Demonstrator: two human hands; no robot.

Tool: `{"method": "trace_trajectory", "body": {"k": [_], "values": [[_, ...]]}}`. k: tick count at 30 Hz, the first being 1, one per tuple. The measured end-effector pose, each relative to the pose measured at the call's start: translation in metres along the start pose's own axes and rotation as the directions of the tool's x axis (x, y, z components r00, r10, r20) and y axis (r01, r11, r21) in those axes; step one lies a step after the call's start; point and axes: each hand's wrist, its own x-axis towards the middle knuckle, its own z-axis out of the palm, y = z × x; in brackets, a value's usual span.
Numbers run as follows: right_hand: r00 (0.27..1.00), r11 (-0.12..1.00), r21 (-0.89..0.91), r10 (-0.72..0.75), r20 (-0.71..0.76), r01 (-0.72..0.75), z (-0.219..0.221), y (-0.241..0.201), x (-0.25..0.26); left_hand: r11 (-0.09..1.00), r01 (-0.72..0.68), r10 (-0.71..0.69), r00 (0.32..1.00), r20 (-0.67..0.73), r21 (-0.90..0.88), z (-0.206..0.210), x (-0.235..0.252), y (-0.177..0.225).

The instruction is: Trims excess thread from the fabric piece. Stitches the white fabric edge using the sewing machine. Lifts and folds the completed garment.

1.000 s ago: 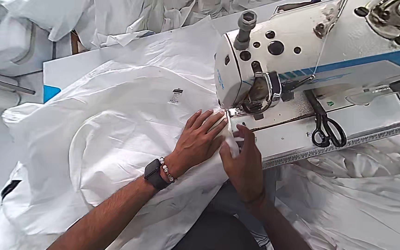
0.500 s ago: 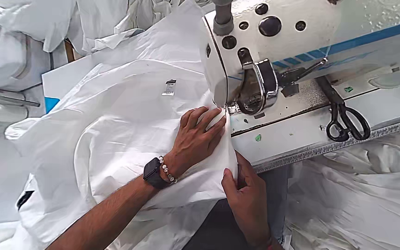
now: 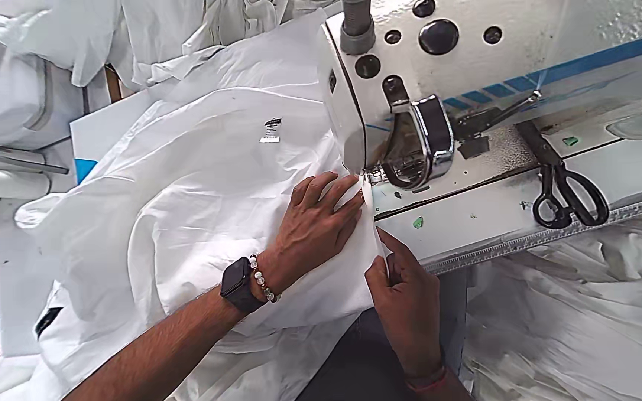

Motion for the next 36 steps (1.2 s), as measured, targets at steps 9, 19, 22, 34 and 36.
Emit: {"method": "trace_trajectory", "body": {"k": [9, 19, 22, 34, 36], "values": [[0.999, 0.994, -0.107, -0.033, -0.038, 0.028, -0.001, -0.003, 0.01, 1.0, 0.005, -0.006, 0.999, -0.042, -0.003, 0.004, 0.0, -0.001], [0.993, 0.971, -0.226, -0.093, -0.075, 0.074, 0.006, -0.002, 0.016, 0.998, 0.054, -0.053, 0.998, -0.021, 0.041, 0.0, 0.001, 0.009], [0.994, 0.963, -0.258, -0.093, -0.059, 0.075, 0.006, -0.005, 0.013, 0.996, 0.065, -0.065, 0.998, 0.0, 0.056, -0.002, 0.0, 0.012], [0.994, 0.964, -0.254, -0.1, -0.053, 0.083, 0.003, -0.005, 0.018, 0.995, 0.051, -0.048, 0.998, -0.037, 0.083, 0.003, -0.001, 0.012], [0.993, 0.962, -0.257, -0.111, -0.043, 0.097, 0.003, -0.004, 0.021, 0.997, -0.016, 0.023, 0.996, -0.087, 0.08, 0.006, 0.001, 0.002]]}}
